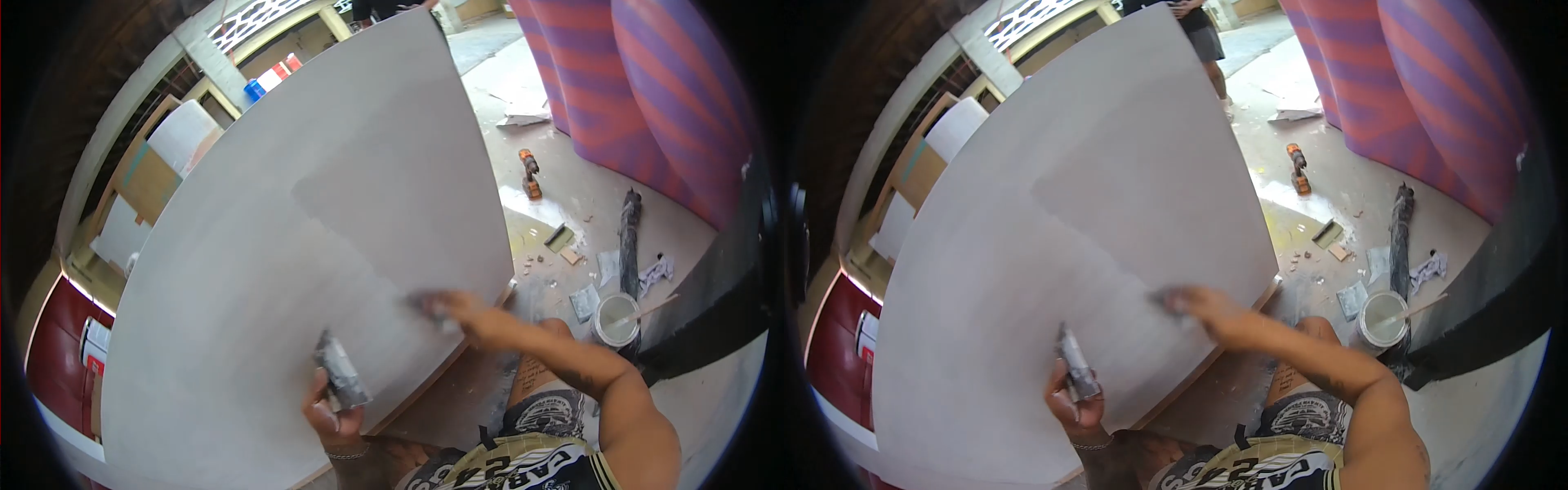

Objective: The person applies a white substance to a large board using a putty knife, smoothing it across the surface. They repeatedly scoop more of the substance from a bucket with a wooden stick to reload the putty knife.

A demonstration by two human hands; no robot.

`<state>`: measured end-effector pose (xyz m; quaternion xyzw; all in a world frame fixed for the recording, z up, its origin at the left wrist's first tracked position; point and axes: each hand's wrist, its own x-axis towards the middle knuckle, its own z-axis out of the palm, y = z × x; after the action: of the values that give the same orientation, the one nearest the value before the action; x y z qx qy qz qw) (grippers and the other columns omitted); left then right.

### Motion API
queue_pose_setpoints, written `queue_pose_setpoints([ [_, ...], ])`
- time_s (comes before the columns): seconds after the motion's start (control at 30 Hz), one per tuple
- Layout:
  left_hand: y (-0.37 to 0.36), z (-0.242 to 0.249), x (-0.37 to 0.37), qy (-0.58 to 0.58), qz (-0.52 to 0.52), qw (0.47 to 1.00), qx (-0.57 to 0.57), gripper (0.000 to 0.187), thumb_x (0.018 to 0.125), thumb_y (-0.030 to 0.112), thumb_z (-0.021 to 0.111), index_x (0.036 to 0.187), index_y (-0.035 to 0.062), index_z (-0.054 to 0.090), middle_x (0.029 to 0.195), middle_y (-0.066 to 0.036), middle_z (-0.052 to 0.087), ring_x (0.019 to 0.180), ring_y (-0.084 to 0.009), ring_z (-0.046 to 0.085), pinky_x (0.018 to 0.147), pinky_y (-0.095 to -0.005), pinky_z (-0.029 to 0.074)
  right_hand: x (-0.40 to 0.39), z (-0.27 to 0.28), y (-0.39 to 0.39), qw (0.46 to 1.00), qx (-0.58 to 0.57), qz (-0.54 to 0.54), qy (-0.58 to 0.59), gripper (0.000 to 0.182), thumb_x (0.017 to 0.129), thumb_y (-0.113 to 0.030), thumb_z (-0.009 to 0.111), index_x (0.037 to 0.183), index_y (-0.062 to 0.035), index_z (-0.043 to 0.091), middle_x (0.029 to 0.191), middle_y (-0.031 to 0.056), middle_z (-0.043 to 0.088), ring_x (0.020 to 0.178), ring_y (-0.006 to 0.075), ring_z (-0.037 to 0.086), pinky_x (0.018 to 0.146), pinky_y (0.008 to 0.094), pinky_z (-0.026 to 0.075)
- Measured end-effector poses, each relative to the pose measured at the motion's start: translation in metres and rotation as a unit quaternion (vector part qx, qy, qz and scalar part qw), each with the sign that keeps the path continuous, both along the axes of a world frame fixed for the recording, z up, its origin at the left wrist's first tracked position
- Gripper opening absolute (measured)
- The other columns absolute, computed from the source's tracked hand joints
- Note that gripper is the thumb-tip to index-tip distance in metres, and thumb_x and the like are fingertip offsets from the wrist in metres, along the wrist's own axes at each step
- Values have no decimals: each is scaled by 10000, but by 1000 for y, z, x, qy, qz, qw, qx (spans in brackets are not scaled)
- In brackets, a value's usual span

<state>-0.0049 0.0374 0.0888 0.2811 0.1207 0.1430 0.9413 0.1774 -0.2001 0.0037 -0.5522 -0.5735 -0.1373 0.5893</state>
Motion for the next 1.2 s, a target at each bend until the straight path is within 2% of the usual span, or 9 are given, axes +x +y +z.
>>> queue_pose_setpoints([
  [0.07,-1,12,0,-35,39,998,28,271,952,184,523,1175,48,592,995,-118,708,753,-263,708,439,-332,554,45,20,-14,953,44,-299,-28,661,743,170,436,1380,1,486,1359,265,519,1236,414,530,1067,455,416],
  [0.13,-5,5,4,-10,41,999,26,291,949,191,537,1205,63,591,1012,-91,706,773,-244,706,490,-355,573,84,85,-26,905,127,-395,92,593,820,128,358,1397,35,455,1339,264,535,1285,331,513,1077,372,382],
  [0.27,-14,-30,4,56,23,997,46,272,927,167,572,1181,78,610,1012,-61,709,820,-216,705,561,-354,587,189,162,-18,832,277,-476,74,573,797,3,428,1364,89,449,1250,296,559,1201,414,531,1062,412,395],
  [0.33,-25,-42,-1,115,54,992,18,256,915,153,588,1159,86,622,1009,-55,709,823,-212,705,560,-344,582,194,196,-9,843,233,-445,193,571,794,-43,478,1354,70,465,1261,296,538,1201,429,511,1031,476,411],
  [0.43,-23,-61,-12,120,31,992,25,197,905,137,600,1095,103,639,980,-31,716,806,-183,706,572,-317,579,172,218,29,811,243,-519,117,566,800,-87,535,1345,54,479,1302,294,500,1211,435,480,1006,514,405],
  [0.67,-15,-80,-5,77,8,997,-4,179,901,124,626,1076,88,634,987,-40,709,851,-196,696,664,-355,571,74,184,63,914,156,-368,-65,501,853,-62,550,1344,25,501,1370,237,486,1255,383,460,1037,486,367],
  [0.93,-34,-62,-6,113,54,992,30,143,891,139,624,1032,123,643,938,1,714,785,-156,698,557,-303,556,148,183,27,834,275,-474,69,463,847,17,481,1303,98,501,1289,290,531,1181,448,496,1045,482,376],
  [1.1,-26,-72,-2,100,87,991,-3,149,882,137,636,1029,123,643,957,-2,712,817,-176,696,604,-323,555,38,186,115,885,214,-410,-48,540,817,-115,680,1309,41,519,1324,267,502,1224,409,480,1009,500,377],
  [1.2,-13,-83,-4,77,75,994,-14,173,896,142,623,1069,127,636,999,-12,707,878,-200,691,664,-362,552,0,161,127,930,119,-328,-111,567,750,14,622,1310,-13,534,1345,222,499,1237,389,480,1018,482,391],
])
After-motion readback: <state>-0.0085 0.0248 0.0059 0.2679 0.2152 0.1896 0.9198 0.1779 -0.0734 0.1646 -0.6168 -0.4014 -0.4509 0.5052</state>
